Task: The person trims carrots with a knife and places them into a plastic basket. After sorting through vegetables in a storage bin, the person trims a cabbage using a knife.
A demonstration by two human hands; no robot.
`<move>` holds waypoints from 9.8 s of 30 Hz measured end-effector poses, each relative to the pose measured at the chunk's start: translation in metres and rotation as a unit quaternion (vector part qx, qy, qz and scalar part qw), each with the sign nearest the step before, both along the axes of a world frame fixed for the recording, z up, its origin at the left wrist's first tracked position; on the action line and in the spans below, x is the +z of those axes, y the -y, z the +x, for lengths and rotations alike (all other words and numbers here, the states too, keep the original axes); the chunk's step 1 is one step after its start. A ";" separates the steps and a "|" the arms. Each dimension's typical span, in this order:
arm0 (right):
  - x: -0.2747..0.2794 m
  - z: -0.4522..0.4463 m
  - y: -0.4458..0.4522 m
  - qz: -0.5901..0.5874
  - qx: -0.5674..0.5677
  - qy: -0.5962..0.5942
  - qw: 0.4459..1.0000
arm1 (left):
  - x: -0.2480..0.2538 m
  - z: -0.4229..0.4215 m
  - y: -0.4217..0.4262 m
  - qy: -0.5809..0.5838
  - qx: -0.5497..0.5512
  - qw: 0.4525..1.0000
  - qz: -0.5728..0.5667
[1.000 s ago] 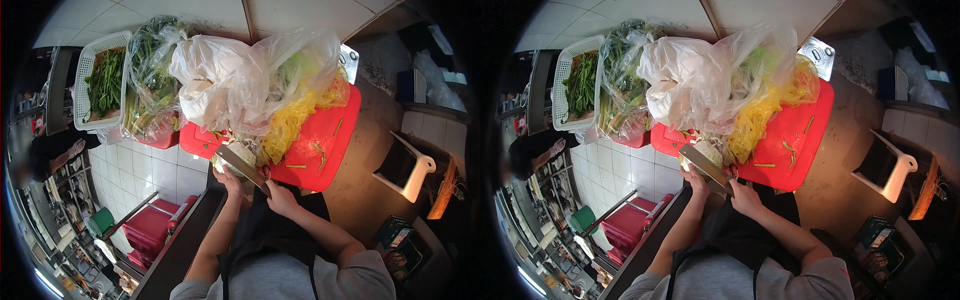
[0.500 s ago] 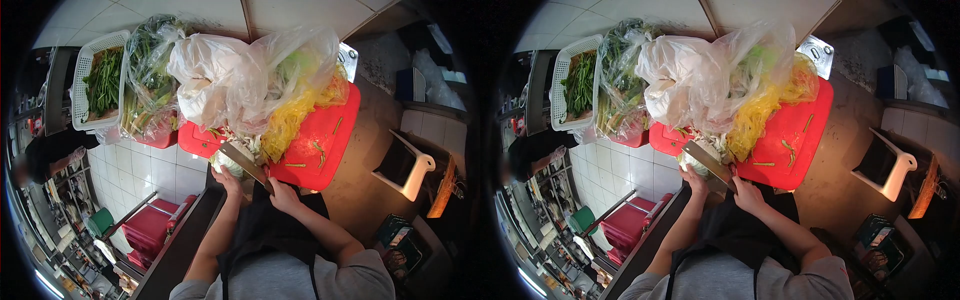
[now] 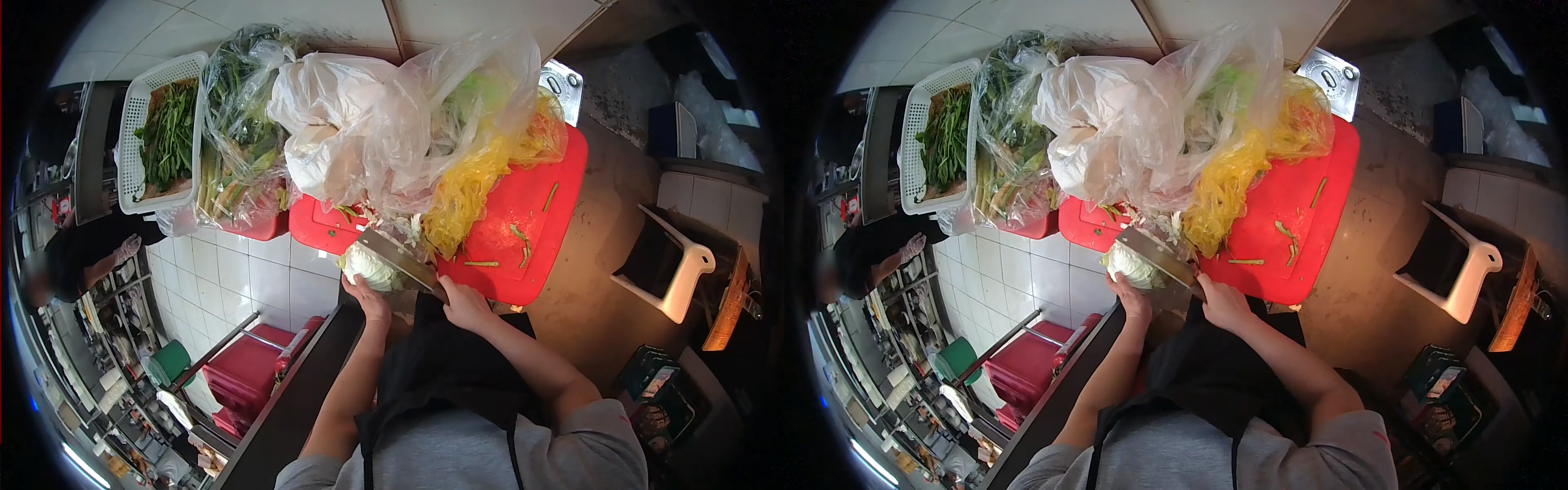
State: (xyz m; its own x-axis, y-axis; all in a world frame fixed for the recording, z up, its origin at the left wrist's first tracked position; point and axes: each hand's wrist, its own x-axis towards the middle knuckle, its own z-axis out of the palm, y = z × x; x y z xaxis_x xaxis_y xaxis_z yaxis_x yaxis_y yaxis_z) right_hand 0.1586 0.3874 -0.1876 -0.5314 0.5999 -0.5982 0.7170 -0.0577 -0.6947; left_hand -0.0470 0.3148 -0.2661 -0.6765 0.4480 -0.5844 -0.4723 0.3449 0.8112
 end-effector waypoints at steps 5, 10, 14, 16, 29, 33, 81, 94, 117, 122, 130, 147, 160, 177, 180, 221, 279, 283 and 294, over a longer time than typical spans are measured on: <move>-0.028 -0.033 -0.049 0.000 0.021 0.004 1.000 | -0.013 -0.006 0.012 -0.008 0.006 1.000 0.019; 0.021 -0.007 -0.060 -0.052 -0.044 -0.075 0.995 | 0.045 0.021 -0.039 0.111 0.162 0.971 -0.139; 0.019 0.029 -0.036 -0.004 -0.104 -0.078 0.992 | 0.017 0.020 -0.044 0.331 0.127 0.935 -0.021; 0.029 0.035 -0.023 -0.006 -0.085 -0.028 0.996 | 0.034 0.025 -0.056 0.283 0.109 0.947 -0.108; -0.002 -0.003 -0.055 0.146 0.026 0.113 0.983 | 0.011 0.015 -0.029 -0.325 -0.318 0.879 -0.142; 0.040 0.002 -0.054 0.137 0.054 0.046 0.988 | 0.010 0.016 -0.028 -0.322 -0.306 0.886 -0.136; 0.003 0.022 -0.029 0.042 0.017 0.041 0.998 | 0.022 0.016 -0.051 0.065 0.051 0.977 -0.195; 0.041 0.022 -0.022 0.060 0.096 0.026 0.993 | 0.008 0.003 0.014 0.173 0.019 0.984 0.046; 0.040 -0.018 -0.036 0.095 0.154 -0.001 0.984 | 0.001 -0.002 0.025 0.192 0.016 0.980 0.051; 0.022 -0.025 -0.030 0.117 0.221 0.059 0.966 | 0.025 0.001 0.009 0.198 0.024 0.979 0.050; 0.002 -0.072 -0.046 0.173 0.199 0.025 0.964 | 0.008 -0.012 0.012 0.209 0.036 0.975 0.070; 0.038 -0.020 -0.070 0.096 0.149 0.035 0.984 | -0.001 -0.015 0.021 0.182 0.029 0.982 0.030; 0.017 -0.047 -0.080 0.219 0.116 -0.007 0.969 | -0.018 -0.021 0.036 0.243 0.008 0.963 0.117; 0.021 -0.020 -0.116 0.347 0.023 0.046 0.936 | 0.110 -0.065 0.003 0.343 0.011 0.835 0.429; 0.042 -0.057 -0.099 0.172 -0.006 -0.205 0.963 | 0.142 -0.063 -0.017 0.346 0.001 0.802 0.487; 0.025 0.020 -0.059 0.022 0.154 -0.242 0.958 | 0.118 -0.003 0.031 0.355 -0.107 0.899 0.232; -0.088 -0.055 -0.108 -0.129 0.062 0.021 0.990 | 0.053 0.010 -0.052 -0.500 -0.357 0.776 -0.142; -0.034 -0.035 -0.150 -0.177 0.098 0.030 0.979 | 0.061 0.004 -0.053 -0.465 -0.356 0.801 -0.123; 0.008 0.041 -0.159 0.243 0.104 0.143 0.954 | 0.050 -0.009 -0.035 -0.347 -0.248 0.893 -0.141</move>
